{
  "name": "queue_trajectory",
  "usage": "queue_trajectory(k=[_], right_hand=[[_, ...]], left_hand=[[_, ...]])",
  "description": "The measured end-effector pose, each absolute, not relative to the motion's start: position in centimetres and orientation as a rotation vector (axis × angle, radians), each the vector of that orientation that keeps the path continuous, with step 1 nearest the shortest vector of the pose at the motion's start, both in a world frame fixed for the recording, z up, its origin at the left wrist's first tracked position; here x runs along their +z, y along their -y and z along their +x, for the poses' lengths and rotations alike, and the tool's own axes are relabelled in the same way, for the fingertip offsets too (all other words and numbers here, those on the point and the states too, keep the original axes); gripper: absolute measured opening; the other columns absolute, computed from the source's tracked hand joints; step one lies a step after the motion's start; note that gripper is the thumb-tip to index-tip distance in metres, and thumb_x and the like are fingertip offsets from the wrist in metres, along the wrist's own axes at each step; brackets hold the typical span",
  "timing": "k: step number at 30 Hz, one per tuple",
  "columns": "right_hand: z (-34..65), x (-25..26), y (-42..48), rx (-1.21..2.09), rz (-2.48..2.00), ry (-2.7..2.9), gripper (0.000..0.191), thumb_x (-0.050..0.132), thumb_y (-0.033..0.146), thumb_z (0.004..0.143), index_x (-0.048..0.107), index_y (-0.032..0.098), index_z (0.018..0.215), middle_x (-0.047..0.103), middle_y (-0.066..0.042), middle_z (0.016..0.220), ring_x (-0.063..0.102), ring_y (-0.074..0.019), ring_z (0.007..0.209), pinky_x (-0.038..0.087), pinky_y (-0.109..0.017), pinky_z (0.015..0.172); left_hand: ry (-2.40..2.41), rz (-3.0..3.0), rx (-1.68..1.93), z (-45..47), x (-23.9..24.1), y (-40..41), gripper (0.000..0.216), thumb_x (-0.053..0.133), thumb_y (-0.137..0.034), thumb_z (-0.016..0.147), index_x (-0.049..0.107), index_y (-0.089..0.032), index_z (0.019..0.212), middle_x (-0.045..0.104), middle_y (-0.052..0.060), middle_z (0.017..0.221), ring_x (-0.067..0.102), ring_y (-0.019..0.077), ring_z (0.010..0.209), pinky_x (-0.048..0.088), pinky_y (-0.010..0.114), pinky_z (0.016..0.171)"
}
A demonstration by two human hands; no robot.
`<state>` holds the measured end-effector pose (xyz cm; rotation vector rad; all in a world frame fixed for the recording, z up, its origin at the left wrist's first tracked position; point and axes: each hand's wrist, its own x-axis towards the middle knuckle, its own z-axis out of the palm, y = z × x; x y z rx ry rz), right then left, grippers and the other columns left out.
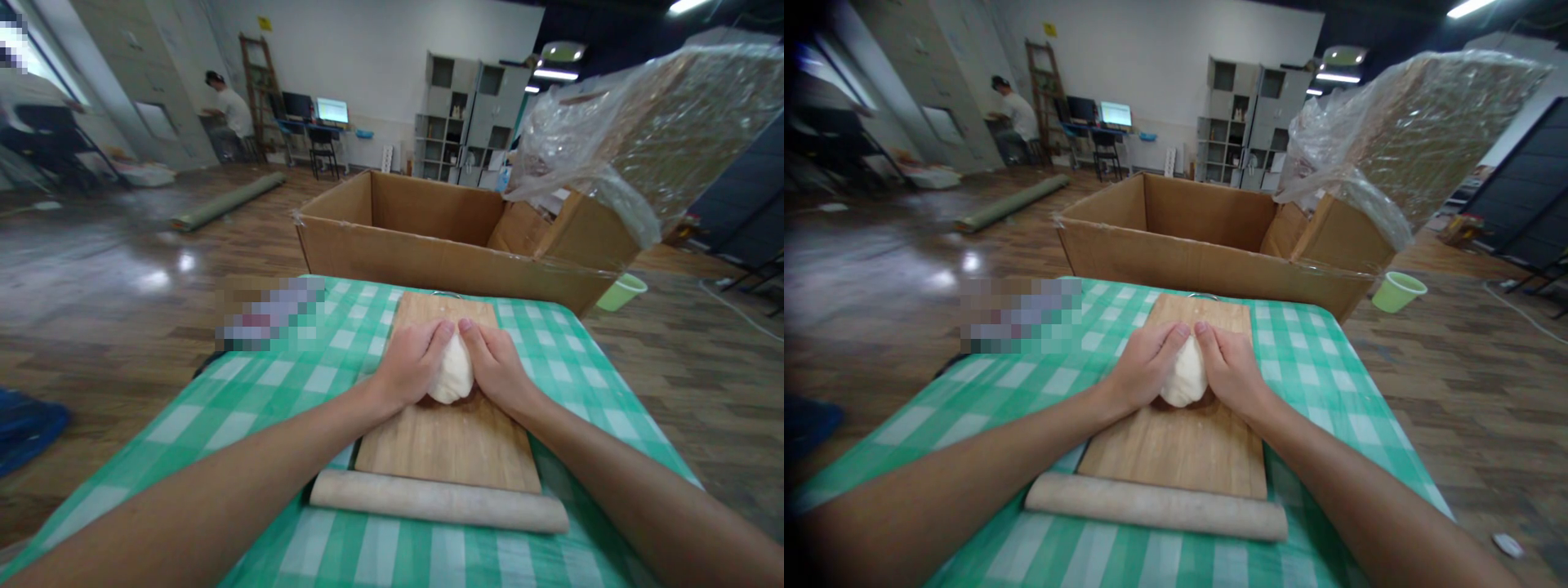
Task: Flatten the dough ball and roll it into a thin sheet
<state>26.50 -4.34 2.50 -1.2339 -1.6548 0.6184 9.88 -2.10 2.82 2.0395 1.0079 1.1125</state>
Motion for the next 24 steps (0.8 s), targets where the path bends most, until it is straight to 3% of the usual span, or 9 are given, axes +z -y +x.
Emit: queue_trajectory(k=[4, 9, 13, 17, 24], right_hand=[[26.1, 2.4, 4.5, 0.895, -1.234, 1.586, 0.063, 0.04, 0.071, 0.104, 0.065, 0.02, 0.076, 0.059, -0.001, 0.06, 0.051, -0.0163, 0.054, 0.036, -0.028, 0.048], [26.3, 2.5, 4.2, 0.504, -1.308, 1.655, 0.066, 0.042, 0.068, 0.105, 0.057, 0.02, 0.062, 0.057, -0.002, 0.059, 0.049, -0.0147, 0.057, 0.031, -0.029, 0.052], [27.1, 2.5, 3.9, 0.421, -1.362, 1.704, 0.072, 0.036, 0.064, 0.107, 0.05, 0.021, 0.052, 0.052, -0.002, 0.051, 0.043, -0.0132, 0.05, 0.024, -0.031, 0.049], [27.4, 2.7, 3.8, 0.378, -1.349, 1.801, 0.072, 0.041, 0.063, 0.106, 0.048, 0.022, 0.048, 0.047, -0.001, 0.047, 0.039, -0.0121, 0.046, 0.023, -0.031, 0.049], [26.8, 2.4, 4.2, 0.747, -1.205, 1.788, 0.056, 0.045, 0.058, 0.106, 0.068, 0.018, 0.076, 0.063, -0.002, 0.069, 0.052, -0.0158, 0.065, 0.037, -0.027, 0.057]], left_hand=[[-1.052, 2.047, 1.177, 9.9, 2.9, 2.1, 0.045, 0.04, -0.043, 0.109, 0.064, -0.02, 0.079, 0.068, 0.002, 0.075, 0.061, 0.0177, 0.073, 0.042, 0.031, 0.068], [-1.065, 1.98, 1.145, 9.9, 2.8, 2.0, 0.057, 0.035, -0.049, 0.11, 0.06, -0.02, 0.069, 0.065, 0.002, 0.067, 0.058, 0.0168, 0.065, 0.039, 0.03, 0.06], [-1.067, 2.009, 1.055, 9.9, 2.7, 1.9, 0.059, 0.036, -0.051, 0.11, 0.058, -0.02, 0.065, 0.061, 0.003, 0.06, 0.059, 0.0179, 0.062, 0.038, 0.03, 0.058], [-1.087, 1.995, 1.037, 10.0, 2.4, 1.6, 0.06, 0.035, -0.052, 0.109, 0.059, -0.02, 0.064, 0.063, 0.004, 0.061, 0.058, 0.0175, 0.06, 0.036, 0.031, 0.056], [-1.08, 1.863, 1.092, 9.9, 2.3, 1.5, 0.065, 0.035, -0.062, 0.106, 0.058, -0.019, 0.063, 0.061, 0.004, 0.062, 0.056, 0.0164, 0.061, 0.035, 0.03, 0.054]])
